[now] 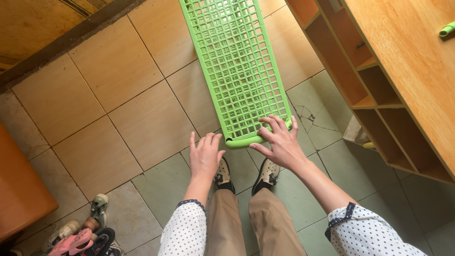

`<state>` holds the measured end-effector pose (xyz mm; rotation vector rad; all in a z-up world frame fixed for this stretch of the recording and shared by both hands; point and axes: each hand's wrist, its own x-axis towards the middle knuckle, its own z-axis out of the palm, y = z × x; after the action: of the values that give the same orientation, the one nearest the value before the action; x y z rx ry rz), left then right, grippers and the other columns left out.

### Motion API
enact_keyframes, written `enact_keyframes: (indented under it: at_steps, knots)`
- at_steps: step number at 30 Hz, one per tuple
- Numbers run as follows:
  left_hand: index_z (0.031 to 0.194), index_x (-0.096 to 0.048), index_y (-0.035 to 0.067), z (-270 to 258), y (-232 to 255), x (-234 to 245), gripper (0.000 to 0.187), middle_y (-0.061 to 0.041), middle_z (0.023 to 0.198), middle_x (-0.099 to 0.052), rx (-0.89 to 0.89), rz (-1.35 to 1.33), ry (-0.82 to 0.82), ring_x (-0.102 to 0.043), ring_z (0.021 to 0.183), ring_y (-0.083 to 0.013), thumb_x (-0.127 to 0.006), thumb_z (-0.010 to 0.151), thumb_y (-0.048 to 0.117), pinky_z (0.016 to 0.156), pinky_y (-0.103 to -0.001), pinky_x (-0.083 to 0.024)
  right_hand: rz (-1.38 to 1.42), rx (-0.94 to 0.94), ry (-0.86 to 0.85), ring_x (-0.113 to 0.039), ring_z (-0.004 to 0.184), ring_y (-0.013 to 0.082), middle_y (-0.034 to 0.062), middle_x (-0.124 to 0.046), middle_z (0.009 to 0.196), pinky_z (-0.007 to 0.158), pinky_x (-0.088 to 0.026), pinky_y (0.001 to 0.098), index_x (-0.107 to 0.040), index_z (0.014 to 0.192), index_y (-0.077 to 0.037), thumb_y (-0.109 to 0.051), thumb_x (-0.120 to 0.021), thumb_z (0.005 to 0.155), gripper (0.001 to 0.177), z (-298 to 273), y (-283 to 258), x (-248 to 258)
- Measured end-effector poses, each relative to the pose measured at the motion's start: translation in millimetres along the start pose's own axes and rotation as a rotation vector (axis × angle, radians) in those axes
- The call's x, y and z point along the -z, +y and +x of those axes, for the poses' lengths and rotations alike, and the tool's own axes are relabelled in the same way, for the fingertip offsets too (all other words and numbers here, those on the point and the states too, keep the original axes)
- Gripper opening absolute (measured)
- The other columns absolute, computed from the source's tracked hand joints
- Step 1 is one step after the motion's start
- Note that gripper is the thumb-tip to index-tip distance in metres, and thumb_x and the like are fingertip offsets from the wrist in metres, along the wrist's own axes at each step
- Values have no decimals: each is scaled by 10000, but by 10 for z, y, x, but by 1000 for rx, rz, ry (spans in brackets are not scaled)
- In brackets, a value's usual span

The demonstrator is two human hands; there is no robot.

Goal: The person assembles a green plastic storage shelf by hand. They place the grid base on the floor, then attach two curved green plastic supports to the base, aligning and pressing them into place.

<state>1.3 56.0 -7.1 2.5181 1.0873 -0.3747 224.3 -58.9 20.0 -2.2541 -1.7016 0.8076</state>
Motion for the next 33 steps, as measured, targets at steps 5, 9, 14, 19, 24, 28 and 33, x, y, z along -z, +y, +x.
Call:
enact_keyframes:
  at_steps: [5,9,14,19,24,28,33]
  knots:
    - [1182,-663,180,84,189,-112,389,33,1074,-686,-40,-48,-2,-633,1111,-154,-784,816,233,1245,-545,-204,-16,0,32,-376,1441,284,44,-534,1411,1138,-81,744,-697,1021,-139,-568,-661,896,448,-16,3,14]
    - [1057,-689,165,123,298,-187,250,28,995,-695,-15,-75,43,-647,1088,-169,-778,824,183,1253,-549,-209,-27,17,86,-386,1430,282,64,-530,1426,1141,-83,744,-701,1018,-139,-554,-671,890,435,-15,37,31]
    - [1029,-703,147,211,304,-187,251,12,989,-693,-29,-42,98,-650,1061,-182,-789,796,186,1242,-571,-214,-51,-6,81,-398,1427,287,52,-538,1418,1133,-81,741,-705,1032,-138,-550,-679,889,437,20,93,57]
    - [1068,-724,173,206,307,-140,286,17,990,-697,14,-128,134,-648,1050,-193,-801,793,182,1240,-554,-213,-62,7,78,-411,1426,289,48,-545,1418,1144,-88,730,-703,1072,-139,-552,-671,909,445,13,93,63]
    - [1108,-727,173,110,338,-104,359,25,1031,-711,139,-397,109,-653,1043,-171,-818,762,146,1257,-522,-181,-59,1,72,-415,1418,283,44,-569,1388,1141,-59,728,-707,1047,-152,-552,-662,895,431,4,93,104]
    - [1122,-723,168,90,339,-93,370,27,1054,-725,134,-428,117,-656,1070,-166,-820,767,135,1260,-525,-161,-184,53,79,-460,1413,260,24,-619,1324,1184,-42,690,-693,1075,-149,-534,-662,909,419,-6,47,106]
    - [1086,-719,163,144,358,-71,358,14,996,-724,201,-478,56,-658,1079,-160,-840,750,144,1277,-514,-132,-260,211,65,-548,1291,238,3,-656,1129,1197,-35,668,-663,1217,-202,-481,-710,895,429,47,-136,-28]
